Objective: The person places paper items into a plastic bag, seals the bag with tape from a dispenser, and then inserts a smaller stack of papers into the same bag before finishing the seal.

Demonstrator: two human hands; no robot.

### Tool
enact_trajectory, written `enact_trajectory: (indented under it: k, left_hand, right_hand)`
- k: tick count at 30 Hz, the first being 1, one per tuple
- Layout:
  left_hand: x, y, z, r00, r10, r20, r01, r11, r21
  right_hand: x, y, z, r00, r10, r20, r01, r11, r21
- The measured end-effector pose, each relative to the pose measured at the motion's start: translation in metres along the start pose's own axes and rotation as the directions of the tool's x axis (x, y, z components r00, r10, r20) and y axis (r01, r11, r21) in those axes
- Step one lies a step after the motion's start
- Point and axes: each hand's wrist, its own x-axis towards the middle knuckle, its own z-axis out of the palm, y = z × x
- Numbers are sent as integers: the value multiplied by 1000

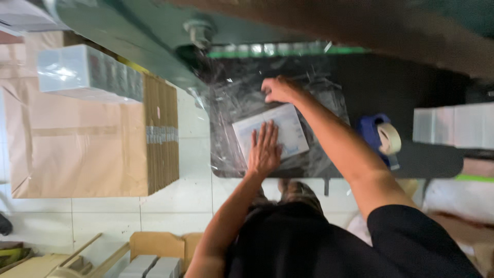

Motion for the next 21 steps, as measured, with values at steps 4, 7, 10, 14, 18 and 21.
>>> enact_trajectory:
  k: [4,7,10,14,18,21]
  left_hand:
    - [5,1,-1,1000,22,-9,-22,1000,2]
    - [3,0,-2,1000,5,29,-5,1000,-6]
    - [3,0,-2,998,-17,59,17,1000,-4]
    - [2,1,-2,994,-38,101,36,999,20]
    - [-2,1,1,998,-41,51,41,999,0]
    - [0,2,0,999,-32,7,32,999,27]
  right_hand:
    - [25,-1,-40,971,115,-209,-151,975,-163]
    - [49,30,-21,956,230,-181,-252,962,-107]
    - [41,6,-30,888,417,-192,-423,906,15]
    - [-1,8,-39,915,-139,-379,-99,834,-544]
    - [-67,-5,-22,768,-460,-445,102,775,-624]
    - [-139,-25,-16,797,-447,-407,84,749,-657]
